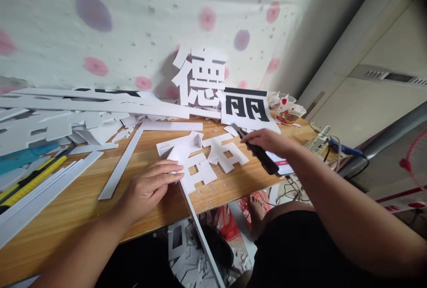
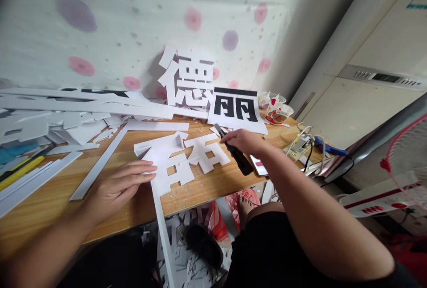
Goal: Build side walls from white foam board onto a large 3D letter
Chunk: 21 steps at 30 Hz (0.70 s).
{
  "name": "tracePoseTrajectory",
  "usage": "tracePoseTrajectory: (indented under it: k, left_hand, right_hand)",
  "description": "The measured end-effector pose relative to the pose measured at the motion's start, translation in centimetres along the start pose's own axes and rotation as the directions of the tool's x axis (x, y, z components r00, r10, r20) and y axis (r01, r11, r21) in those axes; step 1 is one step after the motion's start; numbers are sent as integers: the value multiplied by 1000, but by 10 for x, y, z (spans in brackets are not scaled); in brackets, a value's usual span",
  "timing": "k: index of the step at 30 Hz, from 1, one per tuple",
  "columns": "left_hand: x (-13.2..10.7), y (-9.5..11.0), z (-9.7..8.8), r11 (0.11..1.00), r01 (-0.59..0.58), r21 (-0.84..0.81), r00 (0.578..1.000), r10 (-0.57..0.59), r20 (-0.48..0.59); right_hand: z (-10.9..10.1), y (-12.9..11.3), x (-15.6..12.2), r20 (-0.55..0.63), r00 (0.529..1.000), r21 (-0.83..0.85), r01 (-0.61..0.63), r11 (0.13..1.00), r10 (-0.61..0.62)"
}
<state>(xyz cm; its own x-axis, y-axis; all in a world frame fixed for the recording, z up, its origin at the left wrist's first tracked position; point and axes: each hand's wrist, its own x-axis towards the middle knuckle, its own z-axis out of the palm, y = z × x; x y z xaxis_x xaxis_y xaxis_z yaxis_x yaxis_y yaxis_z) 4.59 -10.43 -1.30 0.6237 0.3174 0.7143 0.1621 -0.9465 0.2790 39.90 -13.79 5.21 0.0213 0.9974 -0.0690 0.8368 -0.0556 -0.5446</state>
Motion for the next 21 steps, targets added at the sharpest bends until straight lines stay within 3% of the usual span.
tracePoseTrajectory:
  k: [2,3,6,8,13,17,19,21]
  left_hand:
    - [0,0,1,1000,14,-18,1000,-13,10]
    - [0,0,1,1000,22,-22,1000,-22,17]
    - [0,0,1,999,52,-13,998,-51,36]
    - [1,1,1,998,63,-2,997,-63,43]
    - [1,2,0,996,93,19,993,-94,66]
    - [1,3,1,994,104,22,991,-106,83]
    - [1,4,1,994,108,12,990,-109,89]
    - [1,4,1,993,119,9,988,-120,95]
  right_hand:
    - [-4,-2,-10,-25,997,295,73,953,-69]
    - [-4,-4,-14,-51,994,463,105,880,-92]
    - [1,-12,-19,-201,975,817,222,531,-99]
    - [4,-17,-19,-293,953,866,296,403,-71]
    - [9,-29,-14,-311,948,874,311,373,-63]
    - [24,-38,-14,-458,887,773,429,467,-56]
    - [33,-44,-14,-384,908,749,412,519,-167]
    - [41,-50,-15,-206,924,752,360,553,-321]
